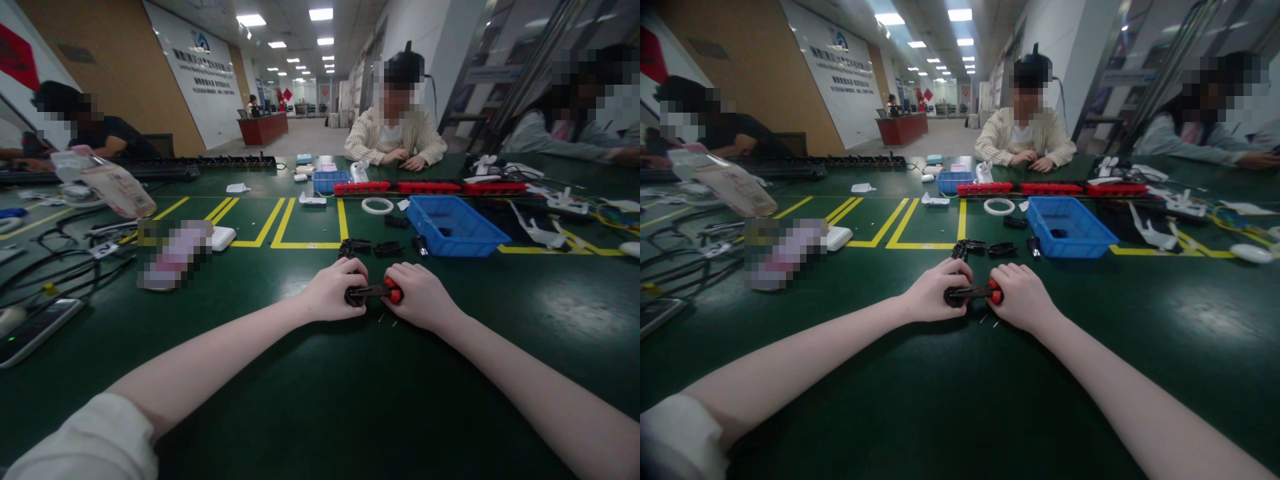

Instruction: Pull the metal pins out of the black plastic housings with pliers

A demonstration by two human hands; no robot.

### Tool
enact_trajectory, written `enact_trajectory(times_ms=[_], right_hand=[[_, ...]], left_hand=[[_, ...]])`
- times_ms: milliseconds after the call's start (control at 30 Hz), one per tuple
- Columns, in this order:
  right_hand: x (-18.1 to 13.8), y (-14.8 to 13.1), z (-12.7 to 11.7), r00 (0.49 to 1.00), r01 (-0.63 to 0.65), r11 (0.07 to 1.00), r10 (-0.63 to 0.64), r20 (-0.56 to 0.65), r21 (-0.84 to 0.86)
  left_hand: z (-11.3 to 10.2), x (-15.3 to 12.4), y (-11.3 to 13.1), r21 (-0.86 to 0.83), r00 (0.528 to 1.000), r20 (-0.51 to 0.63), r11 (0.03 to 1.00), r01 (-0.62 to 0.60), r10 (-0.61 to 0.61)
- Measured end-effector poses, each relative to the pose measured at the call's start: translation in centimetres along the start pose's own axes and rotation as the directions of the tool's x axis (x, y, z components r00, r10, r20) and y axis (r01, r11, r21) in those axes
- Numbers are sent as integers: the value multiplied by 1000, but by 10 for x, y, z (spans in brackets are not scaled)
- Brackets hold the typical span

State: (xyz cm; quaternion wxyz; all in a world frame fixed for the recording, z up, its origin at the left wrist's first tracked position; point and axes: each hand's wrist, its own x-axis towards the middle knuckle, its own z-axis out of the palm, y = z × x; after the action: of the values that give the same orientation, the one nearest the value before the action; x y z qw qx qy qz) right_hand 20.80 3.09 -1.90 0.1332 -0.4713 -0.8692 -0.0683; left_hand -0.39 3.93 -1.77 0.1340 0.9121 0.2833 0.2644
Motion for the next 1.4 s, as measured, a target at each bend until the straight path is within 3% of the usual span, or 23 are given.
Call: enact_trajectory(times_ms=[667,1133,1400], right_hand=[[0,0,3,1000,-3,999,4,17,-54],[0,-1,0,999,8,998,-5,43,-60],[1,-1,1,996,-37,997,43,80,-67]], left_hand=[[0,1,2,-52,999,-19,998,46,-47],[-3,1,4,-83,993,70,992,98,-93],[-2,2,4,-68,991,60,990,124,-120]])
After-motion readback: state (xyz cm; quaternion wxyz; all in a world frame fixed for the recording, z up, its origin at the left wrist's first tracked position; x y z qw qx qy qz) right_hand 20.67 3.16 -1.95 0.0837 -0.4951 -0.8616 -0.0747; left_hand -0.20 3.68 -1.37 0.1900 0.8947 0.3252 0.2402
